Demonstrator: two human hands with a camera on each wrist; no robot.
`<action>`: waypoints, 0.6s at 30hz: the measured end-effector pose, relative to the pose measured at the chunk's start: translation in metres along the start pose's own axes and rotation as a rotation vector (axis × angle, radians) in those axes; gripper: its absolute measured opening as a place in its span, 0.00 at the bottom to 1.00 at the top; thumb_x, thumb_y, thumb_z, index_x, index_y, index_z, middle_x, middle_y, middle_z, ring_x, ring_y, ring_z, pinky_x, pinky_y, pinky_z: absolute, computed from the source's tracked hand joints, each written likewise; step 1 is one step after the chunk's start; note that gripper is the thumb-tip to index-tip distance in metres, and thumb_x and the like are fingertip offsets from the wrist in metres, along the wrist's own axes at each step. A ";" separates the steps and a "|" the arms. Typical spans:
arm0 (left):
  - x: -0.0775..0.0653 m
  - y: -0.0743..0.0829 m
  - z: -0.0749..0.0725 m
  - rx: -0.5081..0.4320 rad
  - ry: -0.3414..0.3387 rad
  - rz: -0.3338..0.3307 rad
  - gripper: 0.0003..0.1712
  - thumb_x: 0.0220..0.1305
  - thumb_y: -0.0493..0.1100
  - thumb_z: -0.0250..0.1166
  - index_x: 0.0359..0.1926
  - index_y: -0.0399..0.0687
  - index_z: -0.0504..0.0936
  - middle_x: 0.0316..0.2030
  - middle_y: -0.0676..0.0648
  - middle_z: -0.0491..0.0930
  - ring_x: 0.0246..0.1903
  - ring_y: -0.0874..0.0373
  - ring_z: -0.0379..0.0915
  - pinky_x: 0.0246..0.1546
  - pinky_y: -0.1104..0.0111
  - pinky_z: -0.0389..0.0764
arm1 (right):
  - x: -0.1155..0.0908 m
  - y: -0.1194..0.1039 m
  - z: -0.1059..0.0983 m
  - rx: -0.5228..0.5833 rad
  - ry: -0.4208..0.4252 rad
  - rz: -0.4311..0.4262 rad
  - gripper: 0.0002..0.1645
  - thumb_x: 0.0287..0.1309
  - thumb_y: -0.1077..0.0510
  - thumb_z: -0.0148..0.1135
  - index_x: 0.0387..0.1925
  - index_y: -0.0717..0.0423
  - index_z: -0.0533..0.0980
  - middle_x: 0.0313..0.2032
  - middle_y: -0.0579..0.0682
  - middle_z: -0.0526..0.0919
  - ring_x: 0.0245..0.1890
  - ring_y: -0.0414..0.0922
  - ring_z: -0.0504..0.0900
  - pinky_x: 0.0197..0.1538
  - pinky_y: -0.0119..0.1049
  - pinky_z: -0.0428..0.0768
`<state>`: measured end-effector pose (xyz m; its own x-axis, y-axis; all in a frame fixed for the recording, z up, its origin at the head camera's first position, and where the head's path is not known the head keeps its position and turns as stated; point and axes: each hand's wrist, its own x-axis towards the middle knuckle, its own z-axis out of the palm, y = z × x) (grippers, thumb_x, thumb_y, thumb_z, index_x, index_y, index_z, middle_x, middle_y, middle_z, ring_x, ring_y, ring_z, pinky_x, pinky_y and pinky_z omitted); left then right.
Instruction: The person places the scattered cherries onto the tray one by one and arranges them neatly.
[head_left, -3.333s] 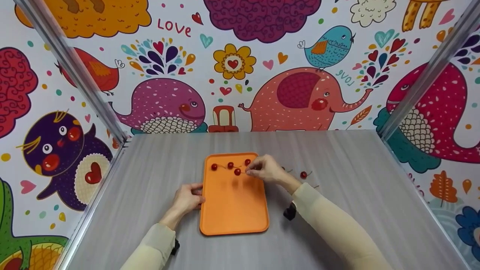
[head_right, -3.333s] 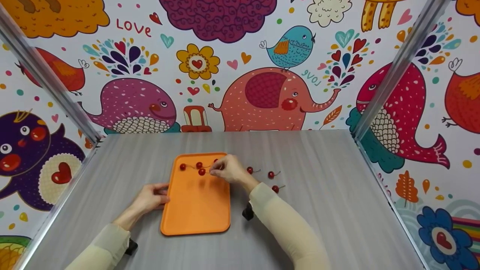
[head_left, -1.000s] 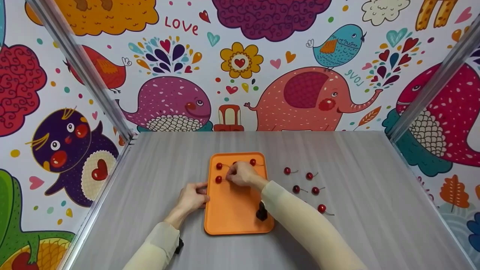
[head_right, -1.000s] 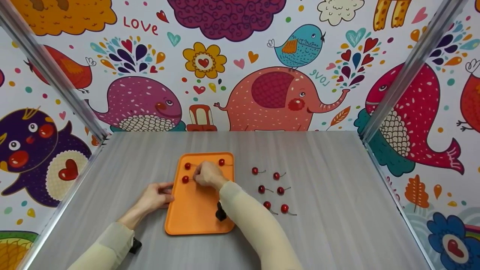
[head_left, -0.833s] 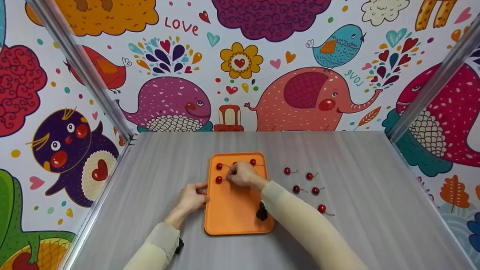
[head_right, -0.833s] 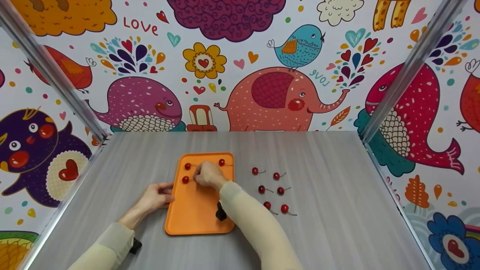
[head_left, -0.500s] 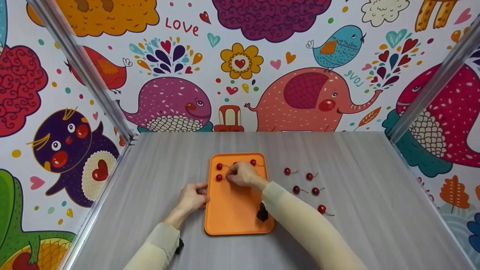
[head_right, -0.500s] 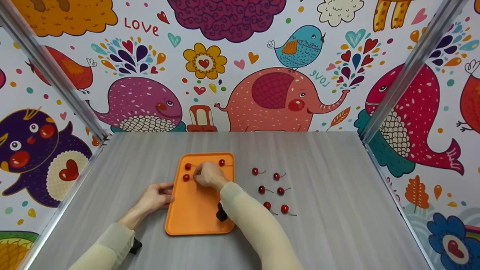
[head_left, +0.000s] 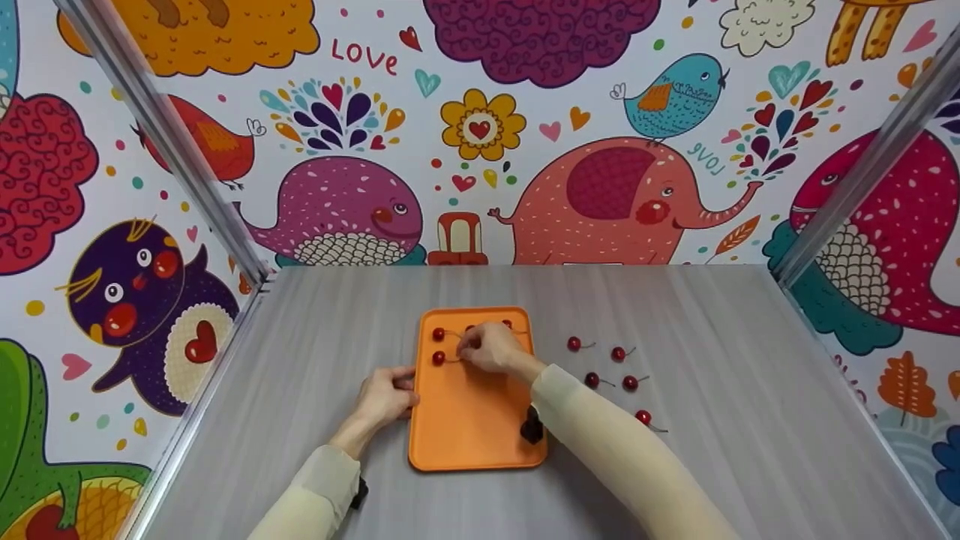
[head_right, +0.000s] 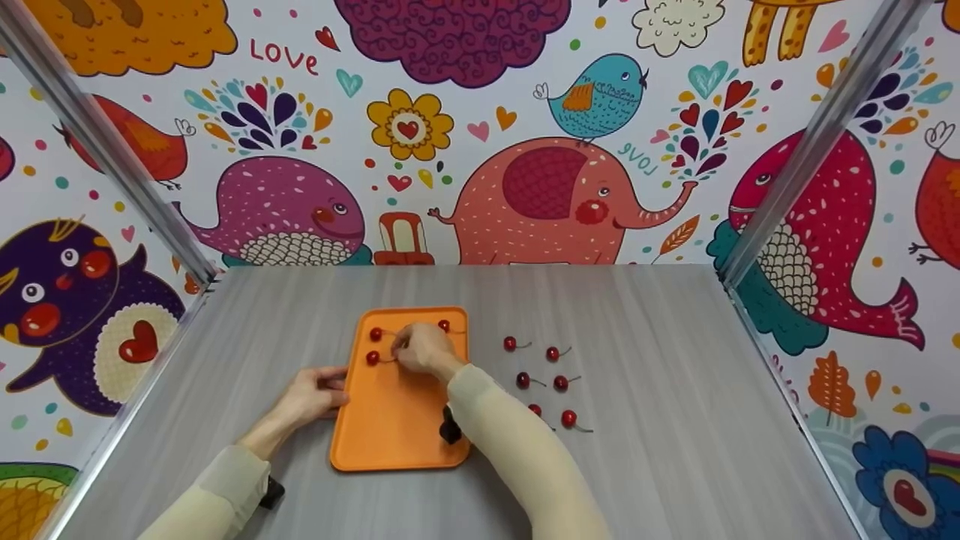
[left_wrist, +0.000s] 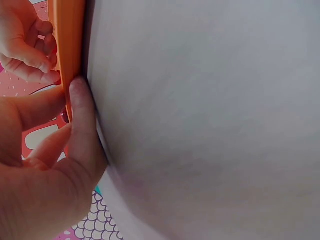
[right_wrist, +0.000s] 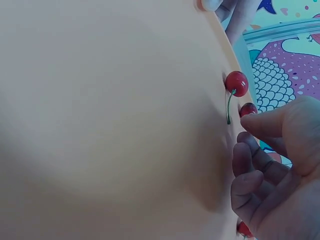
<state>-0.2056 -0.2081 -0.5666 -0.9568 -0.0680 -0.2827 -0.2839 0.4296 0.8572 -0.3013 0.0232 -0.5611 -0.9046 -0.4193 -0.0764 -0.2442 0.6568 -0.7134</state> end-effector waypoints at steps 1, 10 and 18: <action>0.000 0.000 0.000 -0.002 0.000 -0.002 0.37 0.61 0.24 0.70 0.74 0.33 0.82 0.46 0.40 0.84 0.36 0.55 0.86 0.36 0.62 0.94 | -0.001 0.001 -0.002 0.004 0.001 -0.004 0.08 0.75 0.57 0.71 0.42 0.51 0.94 0.48 0.50 0.95 0.45 0.43 0.85 0.57 0.44 0.88; 0.000 -0.001 0.000 -0.030 -0.004 -0.020 0.38 0.61 0.24 0.69 0.75 0.33 0.81 0.45 0.40 0.84 0.34 0.56 0.85 0.36 0.63 0.93 | -0.012 0.009 -0.024 0.039 0.008 -0.024 0.09 0.75 0.58 0.70 0.44 0.54 0.94 0.45 0.51 0.96 0.37 0.39 0.81 0.44 0.33 0.82; 0.000 0.001 0.003 -0.009 -0.006 -0.024 0.37 0.64 0.25 0.70 0.75 0.35 0.81 0.46 0.41 0.84 0.36 0.55 0.85 0.36 0.64 0.93 | -0.033 0.022 -0.052 0.007 0.040 -0.107 0.09 0.75 0.58 0.71 0.46 0.56 0.93 0.45 0.53 0.95 0.38 0.42 0.82 0.46 0.38 0.85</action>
<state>-0.2060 -0.2045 -0.5669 -0.9493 -0.0724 -0.3060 -0.3073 0.4197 0.8541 -0.2952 0.0839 -0.5375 -0.8866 -0.4616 0.0286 -0.3381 0.6047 -0.7211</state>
